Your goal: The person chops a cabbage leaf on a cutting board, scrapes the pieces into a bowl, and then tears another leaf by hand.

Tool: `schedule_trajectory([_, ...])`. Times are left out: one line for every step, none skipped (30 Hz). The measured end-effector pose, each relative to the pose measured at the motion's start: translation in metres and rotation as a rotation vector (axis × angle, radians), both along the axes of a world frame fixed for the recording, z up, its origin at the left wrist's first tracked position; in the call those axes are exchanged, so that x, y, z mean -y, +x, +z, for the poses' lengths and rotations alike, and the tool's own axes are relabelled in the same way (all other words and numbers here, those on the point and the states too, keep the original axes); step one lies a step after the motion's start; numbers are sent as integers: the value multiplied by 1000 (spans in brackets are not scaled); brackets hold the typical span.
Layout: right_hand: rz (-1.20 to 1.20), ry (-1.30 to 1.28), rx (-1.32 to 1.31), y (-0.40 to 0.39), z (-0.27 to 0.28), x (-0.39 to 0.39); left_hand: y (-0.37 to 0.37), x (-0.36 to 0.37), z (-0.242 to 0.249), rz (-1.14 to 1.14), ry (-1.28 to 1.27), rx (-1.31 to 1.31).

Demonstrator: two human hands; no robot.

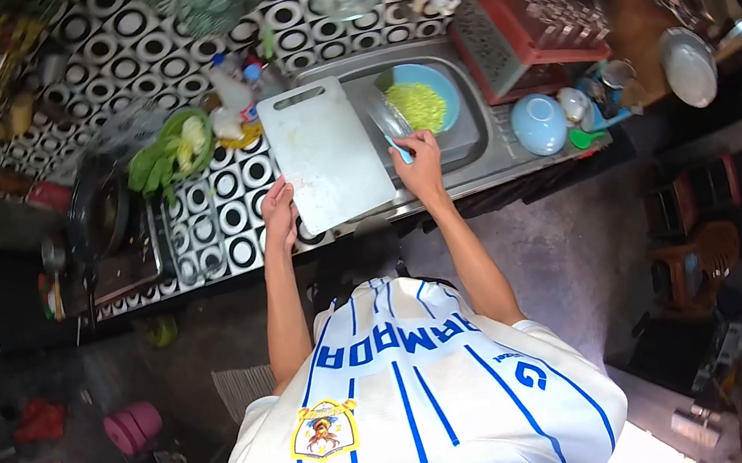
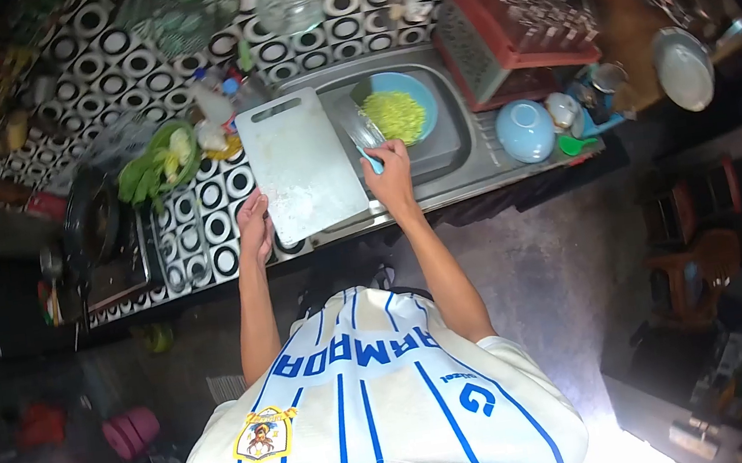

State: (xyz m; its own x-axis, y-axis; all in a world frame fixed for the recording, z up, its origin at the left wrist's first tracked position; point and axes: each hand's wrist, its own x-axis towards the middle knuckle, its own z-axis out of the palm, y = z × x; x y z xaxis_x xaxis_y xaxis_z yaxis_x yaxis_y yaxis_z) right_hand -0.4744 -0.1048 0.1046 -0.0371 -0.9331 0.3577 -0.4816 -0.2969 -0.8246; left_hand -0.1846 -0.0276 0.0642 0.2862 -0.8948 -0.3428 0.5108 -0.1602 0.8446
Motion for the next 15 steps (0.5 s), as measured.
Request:
schedule_trajectory([31,25,27,12,1,-9,11,-13,-3,27,9,-3])
schedule_trajectory([60,47,55,25,3,-18,21,-24,-6,53,15,-6])
schedule_trajectory([114,47,49,38,1,-26,30,-36,-9,104,79,33])
schedule_trajectory([162,72,65,53,-2,-36,42,-48,-11,94,46,22])
schedule_trajectory([205,95,79,71,-5,-46,52,-60,-13,116,89,44])
schedule_trajectory([246,116,92,88,-11,-54,61,-70,-13,134,130,65])
schedule_trajectory([297,139,135,106,-23,-61,71,-78,-16,138,156,92])
schedule_trajectory([347,147,169,125,-35,-68,82,-86,-19,125,202,143])
schedule_trajectory([380,197,164,143,-46,-72,90,-92,-23,145,158,137])
schedule_trajectory([406,249,156,160,-54,-78,98,-97,-29,159,116,130])
schedule_trajectory([416,241,112,176,-62,-84,109,-101,-35,147,126,158])
schedule_trajectory([439,251,165,190,-71,-88,120,-103,-39,134,135,181])
schedule_trajectory([436,247,131,204,-74,-92,128,-103,-42,120,143,203])
schedule_trajectory([433,243,98,214,-77,-96,133,-104,-46,121,163,257])
schedule_trajectory([431,247,101,223,-80,-99,139,-104,-47,119,181,316])
